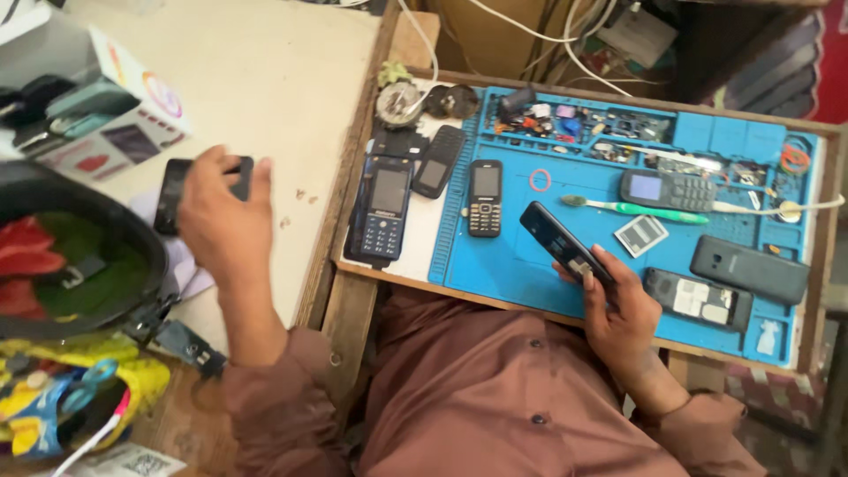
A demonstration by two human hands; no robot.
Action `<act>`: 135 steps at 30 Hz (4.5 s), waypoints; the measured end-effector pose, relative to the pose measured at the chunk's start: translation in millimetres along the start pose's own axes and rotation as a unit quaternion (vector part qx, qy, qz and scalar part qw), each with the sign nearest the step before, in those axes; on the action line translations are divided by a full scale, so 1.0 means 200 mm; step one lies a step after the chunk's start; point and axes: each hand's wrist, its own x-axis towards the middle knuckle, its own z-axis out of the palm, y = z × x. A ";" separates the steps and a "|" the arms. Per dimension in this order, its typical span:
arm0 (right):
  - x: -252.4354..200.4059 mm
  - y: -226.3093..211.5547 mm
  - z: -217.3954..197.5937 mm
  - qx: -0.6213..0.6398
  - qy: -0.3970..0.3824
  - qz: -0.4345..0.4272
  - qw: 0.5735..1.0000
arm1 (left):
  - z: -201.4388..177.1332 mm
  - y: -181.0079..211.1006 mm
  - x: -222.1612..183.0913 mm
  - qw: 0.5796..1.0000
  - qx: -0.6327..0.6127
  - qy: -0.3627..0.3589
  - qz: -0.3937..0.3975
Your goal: The person disassembles a Samsung feature phone by removing the back cover and battery. They then use a screwdriver to pry open the casing and inspect the internal components. The person handles multiple phones and batteries on the workbench.
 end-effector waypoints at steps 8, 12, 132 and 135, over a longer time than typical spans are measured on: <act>0.00 -0.04 -0.03 -0.060 0.081 -0.018 0.995 | 0.28 0.82 -0.37 0.861 -0.401 -0.313 0.031; 0.04 -0.08 0.00 -0.058 0.063 -0.083 0.993 | 0.38 0.99 -0.59 0.689 -0.584 -0.428 0.022; 0.10 0.03 0.00 -0.259 -0.085 0.017 0.962 | 0.61 0.76 -0.63 0.541 -0.707 -0.448 -0.083; 0.08 0.04 -0.03 -0.184 -0.047 0.055 0.980 | 0.62 0.76 -0.63 0.538 -0.705 -0.452 -0.095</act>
